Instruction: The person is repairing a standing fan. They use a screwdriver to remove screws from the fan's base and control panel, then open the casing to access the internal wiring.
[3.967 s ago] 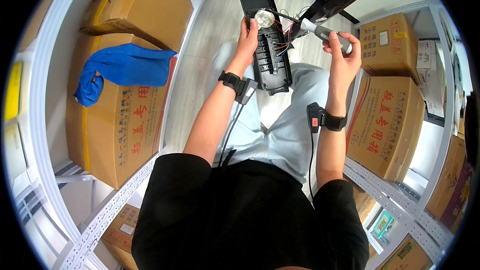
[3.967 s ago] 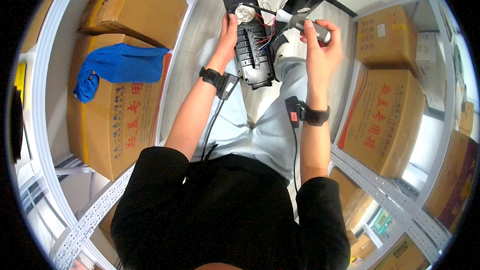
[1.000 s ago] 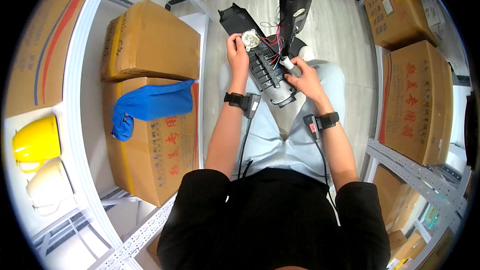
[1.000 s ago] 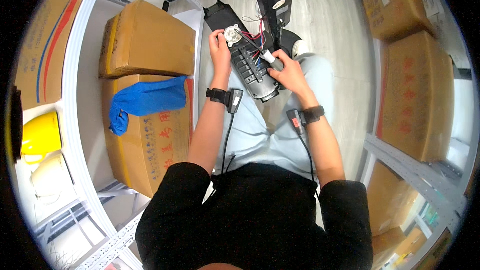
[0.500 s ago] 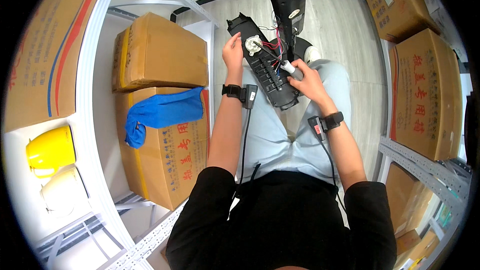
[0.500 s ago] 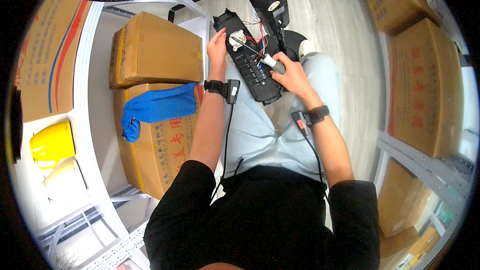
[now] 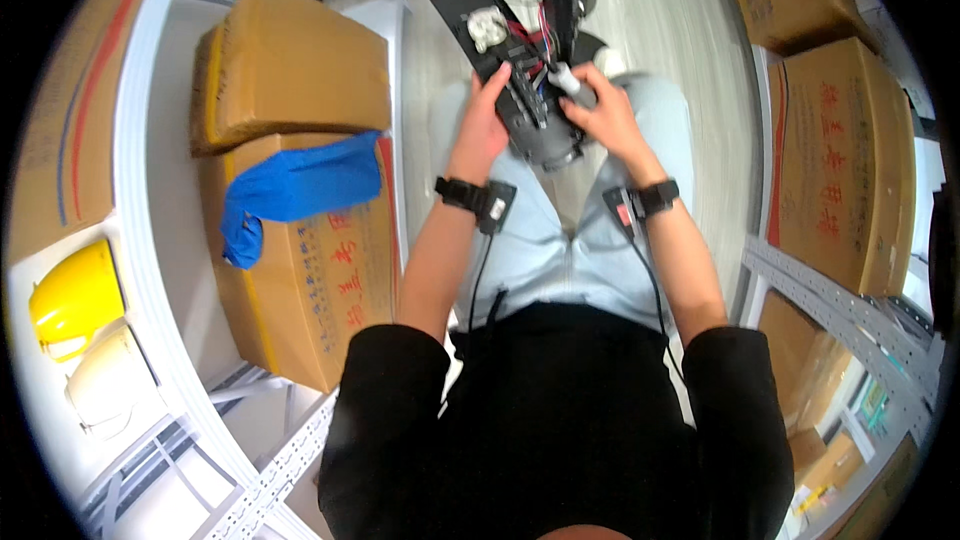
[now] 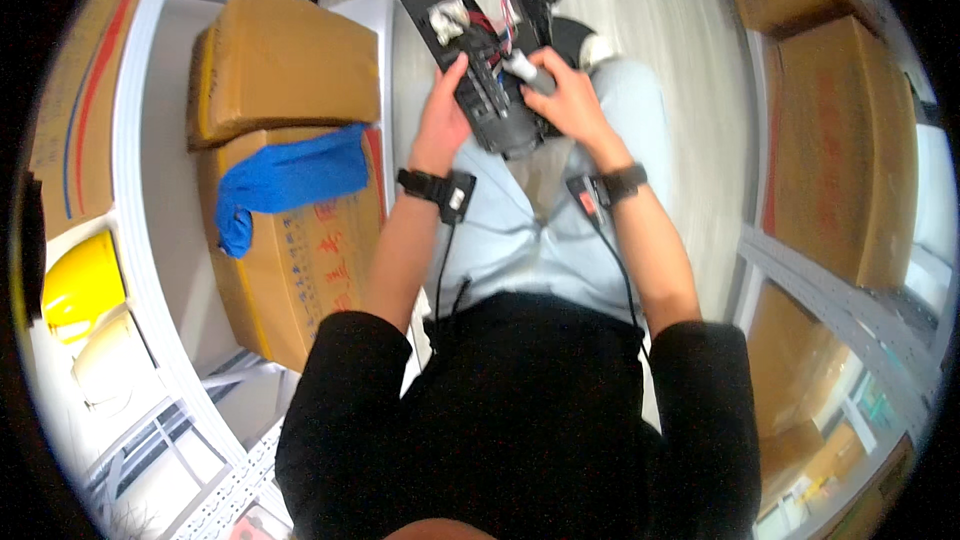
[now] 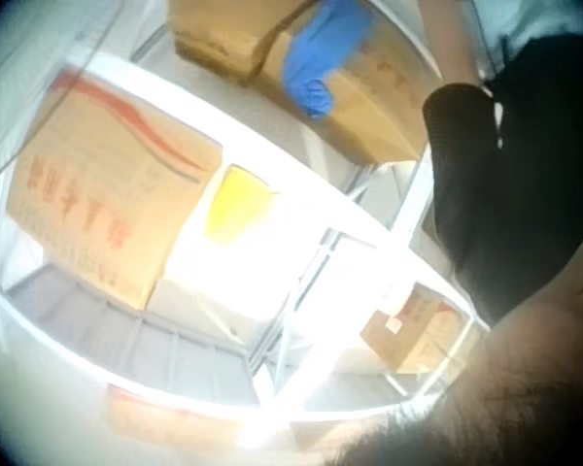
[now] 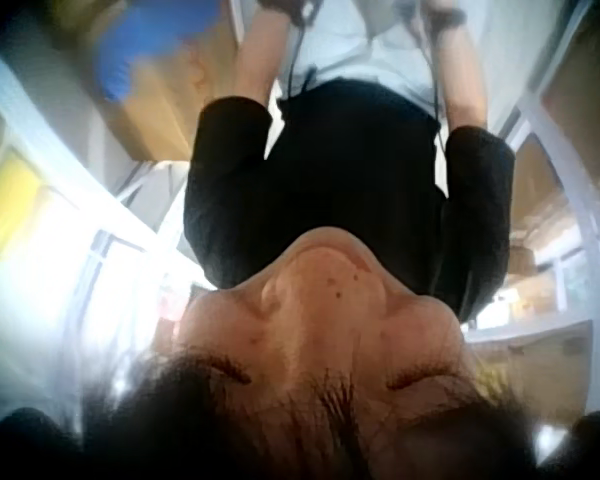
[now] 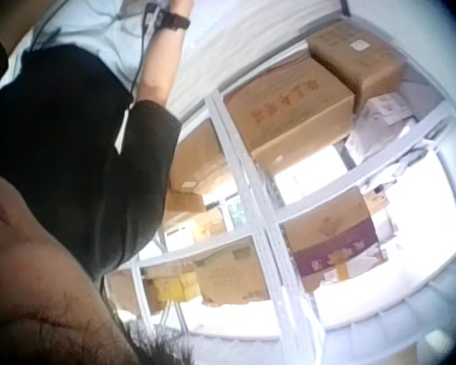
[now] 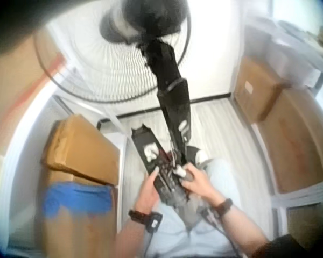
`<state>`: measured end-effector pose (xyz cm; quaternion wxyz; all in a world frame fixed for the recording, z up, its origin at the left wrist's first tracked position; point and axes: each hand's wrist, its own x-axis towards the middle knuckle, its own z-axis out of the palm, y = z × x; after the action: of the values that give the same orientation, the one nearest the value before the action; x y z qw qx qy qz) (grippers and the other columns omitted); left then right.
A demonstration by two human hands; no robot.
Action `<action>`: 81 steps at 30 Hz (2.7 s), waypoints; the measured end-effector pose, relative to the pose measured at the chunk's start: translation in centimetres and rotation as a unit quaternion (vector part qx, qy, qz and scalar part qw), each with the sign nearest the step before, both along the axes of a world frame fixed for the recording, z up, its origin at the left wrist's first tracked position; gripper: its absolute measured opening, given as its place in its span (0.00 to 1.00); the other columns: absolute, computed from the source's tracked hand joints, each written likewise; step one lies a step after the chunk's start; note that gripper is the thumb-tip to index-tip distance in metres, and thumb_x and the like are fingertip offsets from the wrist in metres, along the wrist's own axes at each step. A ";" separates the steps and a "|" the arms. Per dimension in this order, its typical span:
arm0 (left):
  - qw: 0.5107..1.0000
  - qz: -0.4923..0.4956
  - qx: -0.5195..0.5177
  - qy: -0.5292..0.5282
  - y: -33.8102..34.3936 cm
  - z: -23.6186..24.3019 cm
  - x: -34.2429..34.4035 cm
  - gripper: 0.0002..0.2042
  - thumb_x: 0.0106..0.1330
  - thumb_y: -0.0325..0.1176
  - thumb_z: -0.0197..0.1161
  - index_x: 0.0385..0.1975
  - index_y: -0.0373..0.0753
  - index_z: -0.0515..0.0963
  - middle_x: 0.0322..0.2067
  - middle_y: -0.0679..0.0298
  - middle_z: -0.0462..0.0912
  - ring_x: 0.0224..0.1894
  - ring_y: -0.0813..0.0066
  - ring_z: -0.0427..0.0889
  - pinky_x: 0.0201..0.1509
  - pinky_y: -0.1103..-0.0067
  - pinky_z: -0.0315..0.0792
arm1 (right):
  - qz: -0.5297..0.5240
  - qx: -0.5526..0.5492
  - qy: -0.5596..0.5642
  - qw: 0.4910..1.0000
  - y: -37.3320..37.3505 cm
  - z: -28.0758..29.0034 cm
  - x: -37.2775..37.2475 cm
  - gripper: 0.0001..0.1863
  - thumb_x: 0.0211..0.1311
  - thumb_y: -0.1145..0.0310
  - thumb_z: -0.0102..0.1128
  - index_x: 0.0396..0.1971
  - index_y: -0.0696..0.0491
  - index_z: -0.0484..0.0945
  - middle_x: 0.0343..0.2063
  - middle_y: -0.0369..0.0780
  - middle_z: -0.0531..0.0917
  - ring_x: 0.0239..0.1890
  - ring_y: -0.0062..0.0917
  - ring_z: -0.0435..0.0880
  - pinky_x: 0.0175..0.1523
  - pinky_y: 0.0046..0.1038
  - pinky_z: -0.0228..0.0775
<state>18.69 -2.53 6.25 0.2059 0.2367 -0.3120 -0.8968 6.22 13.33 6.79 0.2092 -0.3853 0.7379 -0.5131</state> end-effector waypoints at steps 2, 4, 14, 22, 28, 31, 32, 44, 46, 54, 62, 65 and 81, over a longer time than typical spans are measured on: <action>1.000 0.014 0.010 -0.017 0.1 -0.2 0.7 0.21 0.62 0.23 0.63 0.54 0.42 0.68 0.47 0.62 0.79 0.47 0.67 0.81 0.51 0.68 0.79 | 0.006 0.024 -0.028 0.999 -0.4 0.6 0.4 0.19 0.55 0.68 0.67 0.45 0.52 0.73 0.35 0.41 0.83 0.39 0.24 0.81 0.48 0.26 0.71; 0.999 0.013 -0.012 -0.027 -0.2 -0.6 0.9 0.20 0.61 0.20 0.62 0.54 0.41 0.71 0.45 0.63 0.81 0.45 0.67 0.83 0.51 0.68 0.79 | -0.002 0.016 -0.007 1.000 -0.4 0.4 0.7 0.21 0.54 0.61 0.70 0.44 0.51 0.73 0.29 0.41 0.80 0.29 0.27 0.78 0.38 0.28 0.71; 0.999 0.037 0.009 0.017 -0.9 -0.2 0.9 0.25 0.57 0.17 0.62 0.55 0.39 0.67 0.47 0.60 0.79 0.48 0.64 0.81 0.52 0.68 0.79 | -0.034 0.052 -0.012 0.998 2.8 7.4 1.0 0.20 0.53 0.64 0.73 0.43 0.55 0.78 0.31 0.35 0.81 0.28 0.19 0.76 0.34 0.23 0.69; 0.995 0.064 0.010 0.074 -1.6 -0.4 1.0 0.27 0.54 0.14 0.64 0.54 0.41 0.67 0.45 0.61 0.79 0.47 0.65 0.82 0.50 0.67 0.79 | -0.040 0.043 -0.076 0.995 5.0 15.7 4.0 0.18 0.55 0.73 0.70 0.46 0.57 0.79 0.38 0.37 0.83 0.37 0.16 0.80 0.40 0.20 0.71; 0.994 0.082 0.007 0.065 -1.8 -0.9 0.9 0.29 0.53 0.14 0.65 0.55 0.42 0.65 0.45 0.61 0.79 0.46 0.65 0.82 0.50 0.68 0.78 | -0.110 0.074 0.028 0.991 4.8 17.6 5.8 0.14 0.55 0.72 0.71 0.40 0.57 0.79 0.32 0.37 0.85 0.30 0.14 0.81 0.35 0.18 0.74; 0.994 0.085 0.006 0.069 -1.7 -1.1 0.9 0.30 0.53 0.14 0.65 0.56 0.42 0.65 0.45 0.62 0.79 0.47 0.65 0.81 0.51 0.68 0.78 | -0.132 0.072 0.012 0.988 4.2 17.8 6.7 0.15 0.55 0.71 0.72 0.40 0.58 0.79 0.31 0.37 0.85 0.31 0.15 0.82 0.35 0.18 0.75; 0.994 0.084 0.003 0.069 -1.7 -1.1 0.9 0.30 0.53 0.14 0.65 0.56 0.42 0.64 0.45 0.61 0.78 0.47 0.65 0.81 0.51 0.67 0.78 | -0.134 0.061 0.003 0.989 4.0 17.5 6.8 0.15 0.55 0.70 0.72 0.40 0.58 0.79 0.31 0.37 0.85 0.31 0.15 0.83 0.36 0.18 0.75; 0.994 0.088 -0.010 0.061 -1.4 -1.1 0.8 0.30 0.53 0.15 0.66 0.55 0.41 0.63 0.45 0.61 0.78 0.47 0.67 0.81 0.51 0.69 0.77 | -0.145 0.008 0.055 0.988 2.5 16.1 7.2 0.16 0.56 0.68 0.73 0.41 0.57 0.79 0.33 0.39 0.87 0.32 0.17 0.84 0.36 0.20 0.77; 0.995 0.083 -0.011 0.060 -1.5 -1.2 0.9 0.30 0.53 0.15 0.66 0.55 0.41 0.63 0.45 0.61 0.78 0.47 0.67 0.81 0.51 0.69 0.77 | -0.144 0.012 0.058 0.988 2.4 15.9 7.1 0.16 0.56 0.68 0.73 0.41 0.57 0.79 0.33 0.39 0.87 0.32 0.17 0.84 0.36 0.19 0.77; 0.995 0.083 -0.006 0.064 -1.3 -0.8 0.8 0.29 0.53 0.15 0.66 0.55 0.41 0.63 0.45 0.61 0.79 0.47 0.67 0.81 0.51 0.69 0.78 | -0.069 0.001 0.117 0.991 2.5 15.9 6.5 0.15 0.57 0.69 0.71 0.41 0.56 0.78 0.33 0.38 0.87 0.29 0.17 0.84 0.35 0.19 0.76; 0.995 0.085 0.001 0.059 -1.3 -0.8 0.9 0.29 0.53 0.15 0.66 0.55 0.40 0.65 0.45 0.61 0.79 0.46 0.67 0.81 0.52 0.70 0.77 | -0.056 0.027 0.142 0.988 2.1 16.7 6.8 0.15 0.57 0.68 0.71 0.41 0.55 0.78 0.31 0.39 0.86 0.26 0.18 0.83 0.33 0.19 0.73; 0.994 0.089 0.006 0.063 -1.3 -0.9 0.8 0.29 0.53 0.15 0.66 0.55 0.40 0.65 0.45 0.61 0.79 0.46 0.67 0.81 0.52 0.70 0.77 | -0.066 0.028 0.148 0.986 2.3 16.8 7.0 0.15 0.57 0.67 0.71 0.41 0.55 0.78 0.29 0.39 0.85 0.26 0.18 0.83 0.32 0.19 0.73; 0.995 0.076 0.000 0.059 -1.5 -1.0 0.9 0.34 0.50 0.15 0.67 0.58 0.41 0.61 0.47 0.60 0.76 0.49 0.64 0.79 0.52 0.65 0.78 | -0.069 0.056 0.134 0.987 2.2 17.2 7.3 0.14 0.59 0.70 0.69 0.41 0.57 0.77 0.39 0.39 0.87 0.36 0.17 0.84 0.42 0.20 0.77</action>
<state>19.54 -4.07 5.24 0.2913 0.2063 -0.2810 -0.8909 13.47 15.56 24.04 0.0935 -0.3867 0.8115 -0.4280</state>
